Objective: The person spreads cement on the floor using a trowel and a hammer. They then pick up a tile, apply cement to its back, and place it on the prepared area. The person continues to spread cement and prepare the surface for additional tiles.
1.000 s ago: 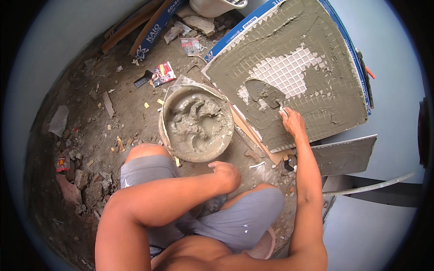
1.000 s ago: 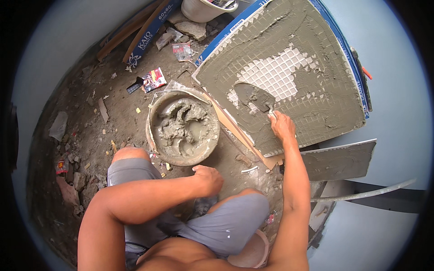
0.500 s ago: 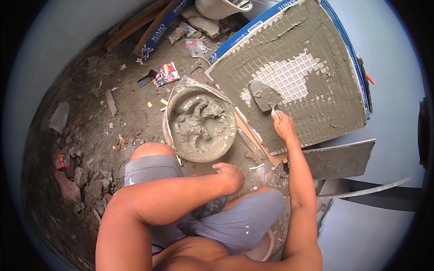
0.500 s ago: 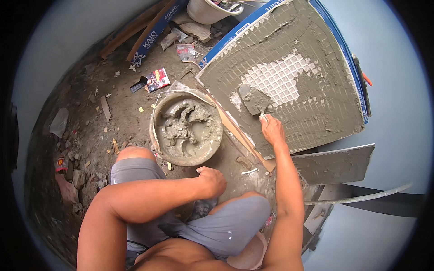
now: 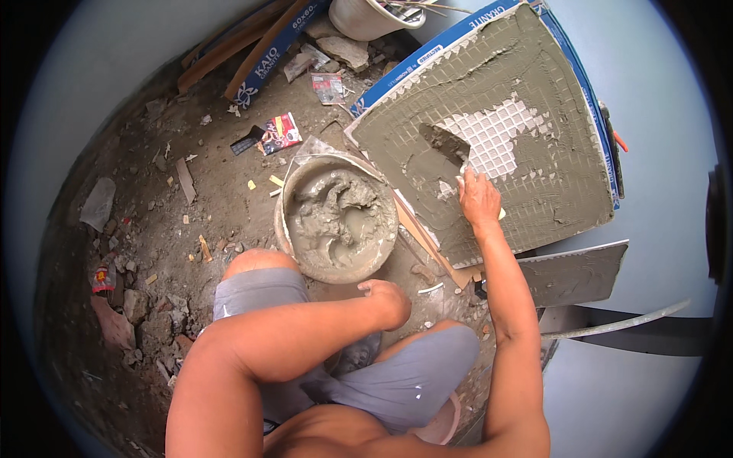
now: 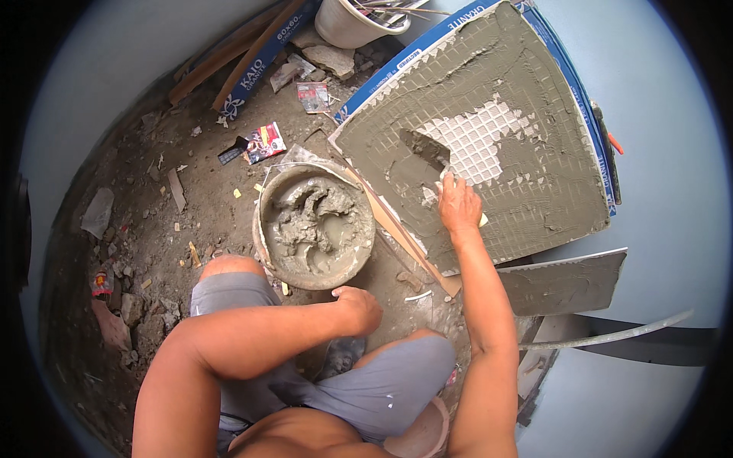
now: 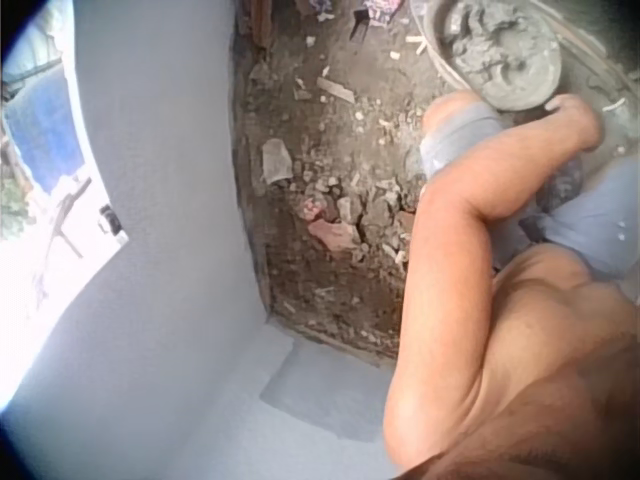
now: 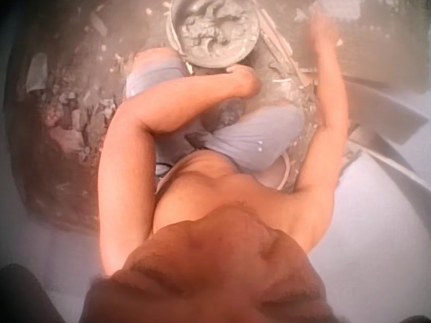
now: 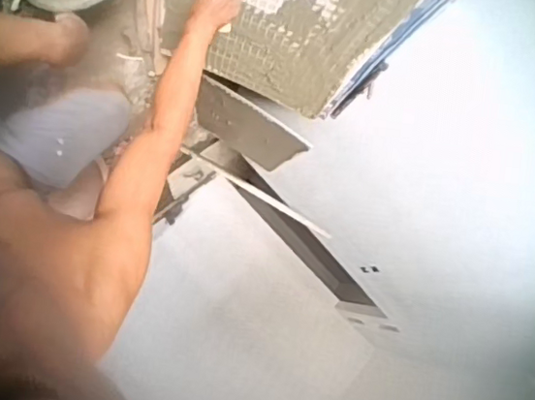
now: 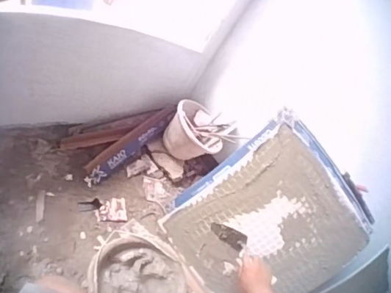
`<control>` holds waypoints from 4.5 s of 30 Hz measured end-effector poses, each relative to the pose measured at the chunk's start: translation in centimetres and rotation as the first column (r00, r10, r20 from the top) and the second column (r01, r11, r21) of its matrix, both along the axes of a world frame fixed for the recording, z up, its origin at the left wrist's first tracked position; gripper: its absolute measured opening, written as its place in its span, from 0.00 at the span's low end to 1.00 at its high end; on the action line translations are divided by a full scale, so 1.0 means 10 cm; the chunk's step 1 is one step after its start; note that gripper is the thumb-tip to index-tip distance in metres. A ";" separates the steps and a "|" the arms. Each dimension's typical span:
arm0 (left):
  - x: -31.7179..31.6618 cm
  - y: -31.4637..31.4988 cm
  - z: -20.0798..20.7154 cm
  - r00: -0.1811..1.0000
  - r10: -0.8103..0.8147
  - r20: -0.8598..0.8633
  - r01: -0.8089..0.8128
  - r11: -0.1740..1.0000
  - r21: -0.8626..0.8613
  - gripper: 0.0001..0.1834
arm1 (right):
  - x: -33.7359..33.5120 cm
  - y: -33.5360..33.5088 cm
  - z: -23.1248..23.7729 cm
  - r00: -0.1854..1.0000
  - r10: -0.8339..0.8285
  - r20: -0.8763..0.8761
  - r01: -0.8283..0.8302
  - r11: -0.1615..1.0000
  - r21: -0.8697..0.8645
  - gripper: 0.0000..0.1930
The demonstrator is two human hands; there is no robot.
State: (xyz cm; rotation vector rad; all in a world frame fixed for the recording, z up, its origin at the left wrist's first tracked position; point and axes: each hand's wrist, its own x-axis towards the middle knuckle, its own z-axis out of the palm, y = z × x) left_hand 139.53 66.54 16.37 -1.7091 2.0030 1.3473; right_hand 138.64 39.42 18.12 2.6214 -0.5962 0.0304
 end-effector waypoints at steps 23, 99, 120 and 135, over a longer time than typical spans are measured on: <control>0.17 0.03 0.07 0.998 0.056 -0.003 -0.056 0.998 -0.042 0.19 | -1.22 -0.05 -0.54 0.974 -0.207 0.093 0.192 0.970 0.147 0.18; 0.23 0.05 0.21 0.998 0.052 -0.048 -0.052 0.999 -0.009 0.17 | -1.35 -0.44 0.22 0.791 -0.273 0.548 0.098 0.940 0.327 0.17; 0.28 0.08 -0.04 0.993 0.049 -0.110 -0.068 0.983 -0.170 0.13 | -0.71 -0.48 0.65 0.588 -0.732 0.343 0.085 0.477 0.875 0.16; 0.24 0.07 -0.02 0.993 0.030 -0.116 -0.046 0.990 -0.133 0.20 | -1.11 -0.34 0.16 0.796 -0.297 0.527 0.178 0.948 0.264 0.16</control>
